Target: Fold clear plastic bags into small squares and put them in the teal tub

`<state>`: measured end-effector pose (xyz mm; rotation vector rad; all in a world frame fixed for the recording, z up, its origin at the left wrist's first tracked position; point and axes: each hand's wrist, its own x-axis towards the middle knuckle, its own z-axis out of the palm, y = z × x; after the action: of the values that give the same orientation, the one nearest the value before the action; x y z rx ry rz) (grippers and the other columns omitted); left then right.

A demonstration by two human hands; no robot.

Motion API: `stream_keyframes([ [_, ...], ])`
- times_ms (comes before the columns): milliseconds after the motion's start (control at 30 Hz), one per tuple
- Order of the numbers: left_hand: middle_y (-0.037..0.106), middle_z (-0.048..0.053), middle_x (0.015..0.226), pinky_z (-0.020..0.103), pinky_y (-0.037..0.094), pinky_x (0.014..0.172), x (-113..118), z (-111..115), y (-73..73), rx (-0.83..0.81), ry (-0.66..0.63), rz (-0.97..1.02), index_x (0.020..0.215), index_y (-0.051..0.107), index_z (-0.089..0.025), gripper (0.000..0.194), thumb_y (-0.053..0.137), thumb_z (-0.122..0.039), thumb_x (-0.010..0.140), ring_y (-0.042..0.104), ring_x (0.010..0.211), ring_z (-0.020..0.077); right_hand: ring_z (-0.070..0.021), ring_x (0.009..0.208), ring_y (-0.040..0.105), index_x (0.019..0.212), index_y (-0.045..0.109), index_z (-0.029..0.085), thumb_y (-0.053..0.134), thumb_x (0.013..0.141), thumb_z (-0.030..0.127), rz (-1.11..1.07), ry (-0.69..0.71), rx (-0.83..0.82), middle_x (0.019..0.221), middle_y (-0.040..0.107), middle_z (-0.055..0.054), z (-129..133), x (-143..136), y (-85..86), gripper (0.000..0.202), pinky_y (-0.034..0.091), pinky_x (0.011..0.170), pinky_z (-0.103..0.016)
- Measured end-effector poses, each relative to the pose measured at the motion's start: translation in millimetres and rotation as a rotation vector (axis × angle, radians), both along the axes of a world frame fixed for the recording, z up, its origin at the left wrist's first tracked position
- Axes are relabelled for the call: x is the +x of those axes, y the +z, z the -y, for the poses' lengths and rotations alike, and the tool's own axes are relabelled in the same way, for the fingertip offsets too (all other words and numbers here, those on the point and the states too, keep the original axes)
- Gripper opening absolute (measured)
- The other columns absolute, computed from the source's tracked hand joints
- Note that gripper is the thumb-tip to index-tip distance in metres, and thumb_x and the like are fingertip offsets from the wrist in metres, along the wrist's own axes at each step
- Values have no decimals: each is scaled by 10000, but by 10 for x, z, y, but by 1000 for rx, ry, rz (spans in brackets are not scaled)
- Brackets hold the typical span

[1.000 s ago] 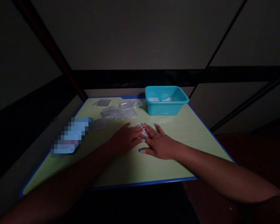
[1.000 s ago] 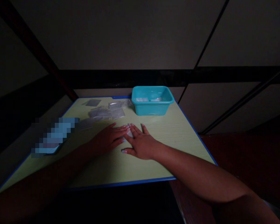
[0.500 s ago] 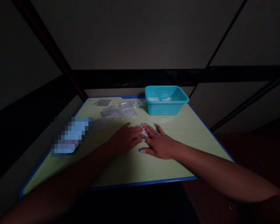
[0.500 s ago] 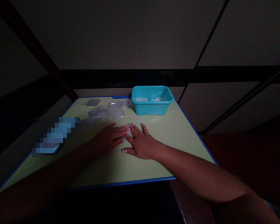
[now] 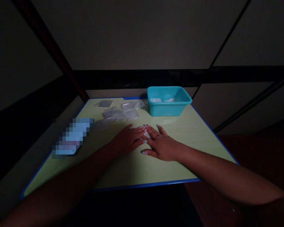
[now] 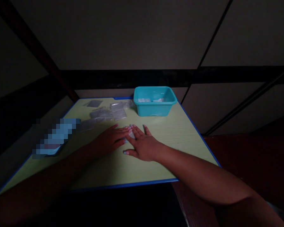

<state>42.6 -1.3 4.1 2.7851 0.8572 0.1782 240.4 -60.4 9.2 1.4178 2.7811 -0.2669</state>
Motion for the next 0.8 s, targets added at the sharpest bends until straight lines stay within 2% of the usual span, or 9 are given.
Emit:
stream_keyframes([
  [600,453,100,1435,473,217,1127,0,3,7,-11,-3,14,1357,474,-202,477,316,-436,972,399,1346,210,-351,1429,65,1471,293,132,328,927,602,19,0,9,1532,101,-263,8,2,6,719,78,1096,-625],
  [800,459,121,1426,483,216,1127,-3,-12,-17,-10,-5,13,1344,488,-161,488,338,-430,966,409,1339,224,-349,1427,66,1481,270,136,324,925,607,22,1,19,1530,102,-266,2,1,-9,731,85,1097,-623],
])
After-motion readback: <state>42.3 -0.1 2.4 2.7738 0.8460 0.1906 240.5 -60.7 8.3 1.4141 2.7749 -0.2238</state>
